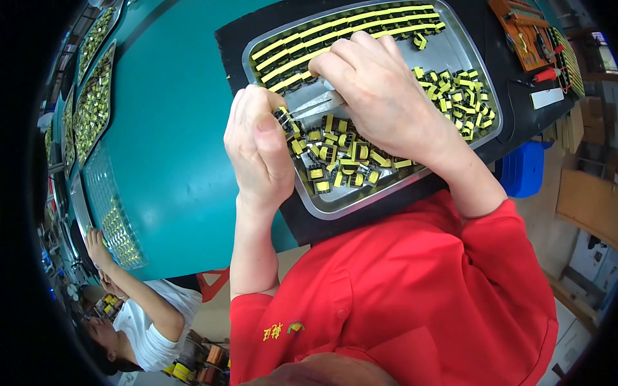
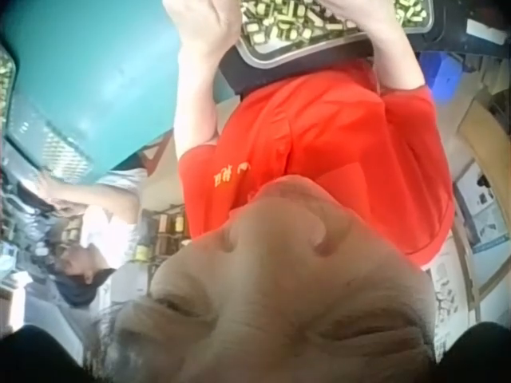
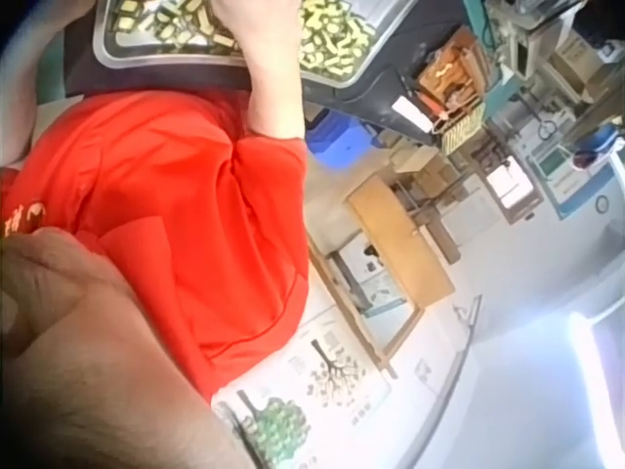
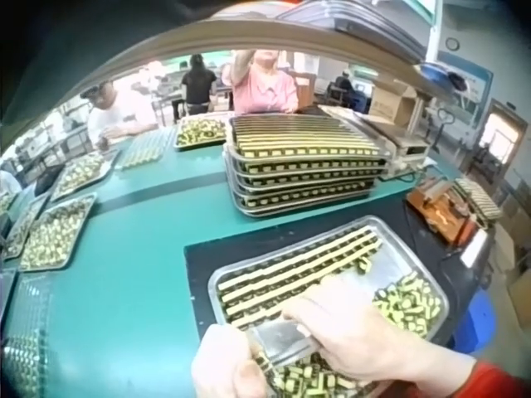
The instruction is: The person assembles small yellow electronic components into black rectangular plastic housings by hand, taking the components from a tray and inserting them into the housings.
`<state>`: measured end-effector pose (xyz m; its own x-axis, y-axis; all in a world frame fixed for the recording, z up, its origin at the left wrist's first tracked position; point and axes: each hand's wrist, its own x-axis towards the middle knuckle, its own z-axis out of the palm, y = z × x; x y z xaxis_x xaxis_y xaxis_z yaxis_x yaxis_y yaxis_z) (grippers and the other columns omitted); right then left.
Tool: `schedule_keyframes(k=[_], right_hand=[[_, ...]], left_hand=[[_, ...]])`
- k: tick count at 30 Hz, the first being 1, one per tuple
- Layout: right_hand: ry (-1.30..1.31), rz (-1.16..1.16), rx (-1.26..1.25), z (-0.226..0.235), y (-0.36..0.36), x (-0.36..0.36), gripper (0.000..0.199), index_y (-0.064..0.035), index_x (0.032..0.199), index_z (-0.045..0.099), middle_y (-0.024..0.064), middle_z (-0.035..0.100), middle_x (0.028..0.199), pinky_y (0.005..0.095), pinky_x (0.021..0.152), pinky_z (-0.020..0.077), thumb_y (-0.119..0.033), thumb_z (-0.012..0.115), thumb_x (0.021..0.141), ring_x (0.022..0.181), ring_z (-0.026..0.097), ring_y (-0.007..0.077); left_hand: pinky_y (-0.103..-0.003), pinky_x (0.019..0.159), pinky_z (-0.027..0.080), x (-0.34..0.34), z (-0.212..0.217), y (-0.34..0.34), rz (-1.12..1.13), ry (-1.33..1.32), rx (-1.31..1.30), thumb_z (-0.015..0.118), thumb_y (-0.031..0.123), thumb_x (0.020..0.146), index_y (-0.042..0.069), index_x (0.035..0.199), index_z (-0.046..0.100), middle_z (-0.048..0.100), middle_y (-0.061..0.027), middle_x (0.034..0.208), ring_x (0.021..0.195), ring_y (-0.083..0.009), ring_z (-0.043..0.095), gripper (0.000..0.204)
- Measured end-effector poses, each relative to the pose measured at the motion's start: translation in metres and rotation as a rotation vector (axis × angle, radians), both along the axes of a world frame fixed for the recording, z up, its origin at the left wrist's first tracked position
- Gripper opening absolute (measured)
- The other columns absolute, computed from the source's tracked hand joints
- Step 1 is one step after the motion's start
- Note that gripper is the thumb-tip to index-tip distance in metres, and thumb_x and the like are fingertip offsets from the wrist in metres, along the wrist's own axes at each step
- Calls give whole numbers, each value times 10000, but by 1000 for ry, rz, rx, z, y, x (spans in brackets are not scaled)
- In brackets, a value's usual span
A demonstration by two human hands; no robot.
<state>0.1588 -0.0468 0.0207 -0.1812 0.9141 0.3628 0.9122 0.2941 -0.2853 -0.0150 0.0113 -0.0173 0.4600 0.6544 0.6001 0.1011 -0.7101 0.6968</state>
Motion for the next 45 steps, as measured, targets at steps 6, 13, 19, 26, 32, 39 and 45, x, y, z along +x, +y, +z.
schedule_keyframes(k=[6,13,19,26,32,39,45], right_hand=[[-109,82,95,2,3,10,321,-44,955,594,95,550,833,383,748,442,68,582,654,829,549,292],[-147,95,88,1,1,15,300,-42,938,596,87,530,813,377,716,432,69,563,661,805,536,285],[-164,51,123,-3,-1,14,310,-43,959,613,78,523,786,367,673,419,57,576,668,756,520,273],[-152,87,175,-13,0,15,308,-46,973,627,65,515,736,363,632,413,33,607,676,703,515,252],[-52,67,127,-13,-6,14,344,-48,948,610,77,518,750,374,664,414,91,560,637,738,516,277],[1,14,63,-8,-11,15,410,-45,952,587,97,539,822,389,739,399,137,497,596,817,515,295],[-74,-11,103,-7,-10,9,395,-38,954,601,91,524,789,376,708,400,126,513,606,779,504,289]], left_hand=[[-386,584,389,0,1,-1,-7,49,81,496,168,877,55,764,506,472,-101,723,650,-296,435,160],[-385,584,406,3,-2,0,-12,97,132,543,167,843,62,767,509,467,-99,729,658,-296,437,134],[-386,595,413,3,-3,0,-25,143,129,549,149,839,56,778,503,469,-108,739,674,-299,441,121],[-394,637,388,8,-12,-4,-25,28,24,454,139,907,34,781,492,489,-117,757,683,-315,442,167],[-394,630,382,9,-7,-6,-79,11,12,435,138,913,35,777,491,487,-119,745,673,-309,447,180],[-388,601,382,13,-11,-10,-83,-38,12,441,156,921,43,772,492,496,-112,735,650,-303,446,194],[-388,602,380,12,-10,-11,-85,-66,-20,433,179,941,31,761,491,499,-117,736,649,-305,442,240]])
